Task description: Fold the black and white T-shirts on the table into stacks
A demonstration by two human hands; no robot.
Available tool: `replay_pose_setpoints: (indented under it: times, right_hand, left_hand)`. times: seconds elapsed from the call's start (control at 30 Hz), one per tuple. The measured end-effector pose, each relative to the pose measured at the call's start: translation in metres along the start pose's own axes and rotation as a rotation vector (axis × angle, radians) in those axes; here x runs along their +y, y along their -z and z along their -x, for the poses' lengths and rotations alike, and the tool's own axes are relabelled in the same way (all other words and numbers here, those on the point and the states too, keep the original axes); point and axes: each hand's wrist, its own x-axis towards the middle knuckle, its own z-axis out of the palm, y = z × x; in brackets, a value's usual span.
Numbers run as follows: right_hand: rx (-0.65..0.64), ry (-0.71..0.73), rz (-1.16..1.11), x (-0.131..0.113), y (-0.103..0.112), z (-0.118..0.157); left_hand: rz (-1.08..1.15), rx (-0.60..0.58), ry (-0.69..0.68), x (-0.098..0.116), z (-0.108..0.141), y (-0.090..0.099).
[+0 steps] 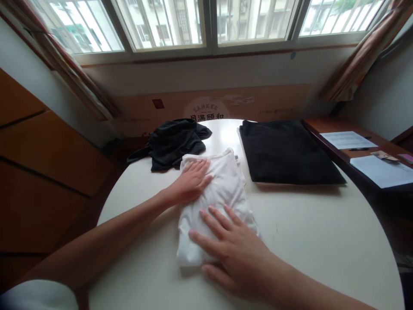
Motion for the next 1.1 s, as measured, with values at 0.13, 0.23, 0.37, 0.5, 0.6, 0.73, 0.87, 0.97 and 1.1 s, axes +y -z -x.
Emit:
replay_pose_setpoints:
  times: [0.13, 0.23, 0.37, 0.5, 0.6, 0.73, 0.87, 0.97, 1.1]
  right_hand:
    - [-0.047, 0.000, -0.017, -0.006, 0.006, 0.007]
    - [0.010, 0.063, 0.018, -0.011, 0.006, 0.003]
    - [0.228, 0.175, 0.067, -0.018, -0.002, -0.011]
    - [0.317, 0.248, 0.189, -0.031, -0.011, -0.023]
    - [0.358, 0.284, 0.200, -0.041, -0.016, -0.030]
    - [0.330, 0.296, 0.077, -0.045, -0.022, -0.033]
    - [0.273, 0.354, -0.023, -0.042, -0.026, -0.031]
    - [0.250, 0.375, -0.065, -0.042, -0.028, -0.029]
    - [0.185, 0.316, -0.106, -0.042, -0.018, -0.031]
  left_hand:
    - [-0.005, -0.013, 0.112, -0.023, -0.002, 0.002]
    - [0.003, 0.009, 0.124, -0.031, -0.004, 0.002]
    - [0.026, 0.039, 0.130, -0.029, -0.001, 0.000]
    - [0.045, 0.049, 0.137, -0.027, 0.002, 0.000]
    - [0.055, 0.046, 0.133, -0.027, 0.002, 0.001]
    - [0.054, 0.040, 0.125, -0.027, 0.002, 0.001]
    - [0.059, 0.035, 0.129, -0.027, 0.001, 0.000]
    - [0.061, 0.026, 0.117, -0.029, 0.000, -0.001]
    - [0.056, 0.025, 0.109, -0.031, -0.001, -0.002]
